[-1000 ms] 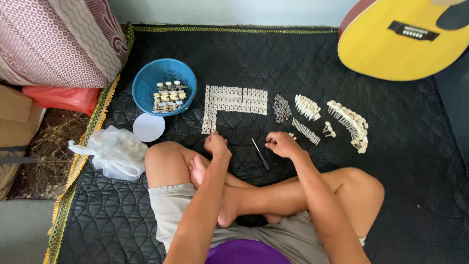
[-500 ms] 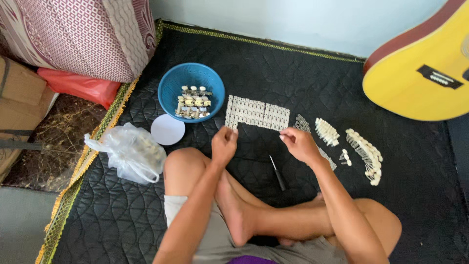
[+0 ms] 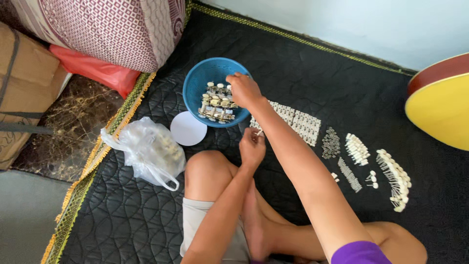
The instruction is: The person sits cross-legged on a mat and assembles small white plastic components using a screwdriver. They pick up individual parts from organized piles on the mat, insert them into a base structure, and tighten them with the tool. The person repeats this process, occasionally placing finished units into a blue basket.
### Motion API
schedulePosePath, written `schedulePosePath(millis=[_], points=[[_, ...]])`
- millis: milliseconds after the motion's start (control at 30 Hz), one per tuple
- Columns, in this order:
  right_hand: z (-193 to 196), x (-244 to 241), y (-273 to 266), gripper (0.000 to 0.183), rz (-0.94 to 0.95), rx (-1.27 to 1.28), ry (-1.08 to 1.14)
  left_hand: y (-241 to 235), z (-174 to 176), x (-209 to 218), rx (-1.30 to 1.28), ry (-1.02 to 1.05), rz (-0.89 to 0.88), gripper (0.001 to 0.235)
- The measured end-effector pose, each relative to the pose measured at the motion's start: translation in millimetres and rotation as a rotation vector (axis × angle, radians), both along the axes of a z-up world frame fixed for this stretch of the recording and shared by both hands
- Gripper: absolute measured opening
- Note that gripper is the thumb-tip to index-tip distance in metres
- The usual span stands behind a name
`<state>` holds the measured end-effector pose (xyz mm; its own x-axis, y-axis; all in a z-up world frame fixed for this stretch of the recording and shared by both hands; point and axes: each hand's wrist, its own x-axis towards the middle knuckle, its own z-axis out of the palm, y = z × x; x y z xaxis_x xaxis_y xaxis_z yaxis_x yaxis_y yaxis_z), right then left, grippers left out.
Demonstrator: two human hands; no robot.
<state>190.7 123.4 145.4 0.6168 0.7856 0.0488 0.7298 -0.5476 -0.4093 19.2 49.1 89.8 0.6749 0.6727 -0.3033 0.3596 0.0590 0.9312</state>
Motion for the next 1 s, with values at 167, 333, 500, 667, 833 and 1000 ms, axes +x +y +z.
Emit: schedulePosePath(millis=[167, 333, 500, 667, 833, 1000], points=[[-84, 36, 32, 0.02, 0.056, -0.212, -0.04, -1, -2, 5, -0.076, -0.07, 0.016, 0.014], [-77, 37, 27, 0.02, 0.018, -0.172, -0.048, -3, -17, 13, -0.115, -0.073, 0.008, 0.015], [-41, 19, 14, 0.018, -0.017, -0.07, 0.013, -5, -44, 18, -0.065, -0.014, 0.043, 0.015], [-10, 0, 2, 0.014, -0.079, 0.208, 0.244, -3, -57, 20, -0.101, 0.024, 0.117, 0.01], [-11, -2, -3, 0.016, -0.206, 0.377, 0.577, 1, -71, 21, -0.198, -0.106, 0.204, 0.007], [12, -26, -49, 0.018, -0.288, 0.532, 0.837, 5, -72, 32, -0.477, -0.422, 0.367, 0.013]])
